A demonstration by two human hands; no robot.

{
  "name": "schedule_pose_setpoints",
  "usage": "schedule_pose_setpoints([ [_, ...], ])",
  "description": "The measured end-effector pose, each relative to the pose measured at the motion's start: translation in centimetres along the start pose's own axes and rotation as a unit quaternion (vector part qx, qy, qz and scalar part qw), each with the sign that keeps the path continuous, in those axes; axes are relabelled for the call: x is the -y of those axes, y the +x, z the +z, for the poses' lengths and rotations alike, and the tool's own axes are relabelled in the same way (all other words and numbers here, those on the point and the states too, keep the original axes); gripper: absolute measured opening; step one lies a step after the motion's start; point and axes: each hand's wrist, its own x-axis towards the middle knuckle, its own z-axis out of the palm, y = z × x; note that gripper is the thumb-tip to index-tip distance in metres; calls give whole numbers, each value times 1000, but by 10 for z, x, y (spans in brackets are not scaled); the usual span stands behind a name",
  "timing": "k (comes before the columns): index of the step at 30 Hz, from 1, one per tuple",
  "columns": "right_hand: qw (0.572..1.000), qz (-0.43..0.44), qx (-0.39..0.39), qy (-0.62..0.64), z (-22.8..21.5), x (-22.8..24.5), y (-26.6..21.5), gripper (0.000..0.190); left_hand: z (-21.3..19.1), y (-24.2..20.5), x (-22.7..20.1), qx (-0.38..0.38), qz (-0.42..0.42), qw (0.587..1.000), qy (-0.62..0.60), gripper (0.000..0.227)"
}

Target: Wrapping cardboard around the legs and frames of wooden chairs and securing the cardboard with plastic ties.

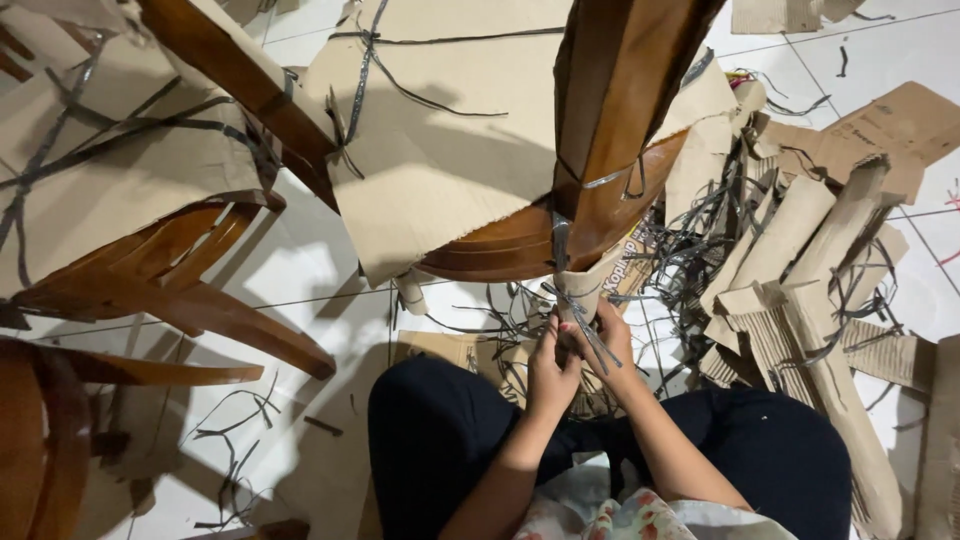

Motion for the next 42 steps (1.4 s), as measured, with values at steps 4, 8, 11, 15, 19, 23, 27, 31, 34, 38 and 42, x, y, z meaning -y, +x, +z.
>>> schedule_pose_setpoints([
  [4,1000,-1,-3,0,4,-6,-1,52,20,2,50,0,-33,999,-6,74],
  [8,1000,-5,-3,-3,4,-2,1,50,22,9,43,-15,-17,1000,4,76],
  [11,1000,-13,3,9,0,5,0,46,22,8,47,-29,11,999,7,70],
  [15,999,-23,6,44,-1,10,-8,41,14,11,19,-87,46,995,30,39],
  [19,996,-20,3,82,3,19,-24,43,-8,6,1,-91,60,993,33,21],
  [23,997,-14,-18,70,13,19,-40,41,-27,-4,-20,-93,39,994,41,20],
  [27,997,-19,-37,61,16,31,-46,41,-29,-8,-25,-78,-19,997,7,29],
  [31,998,-22,-38,39,10,22,-47,45,-14,-18,7,-89,-35,995,11,39],
  [34,999,-23,-33,4,8,28,-43,45,-19,-15,8,-85,0,996,27,40],
  [38,998,-21,17,-59,-10,24,-46,57,-43,-19,-51,-78,29,996,34,66],
  [42,974,-211,-71,-45,-22,54,-38,43,-71,-2,-108,-172,140,975,-2,84],
])
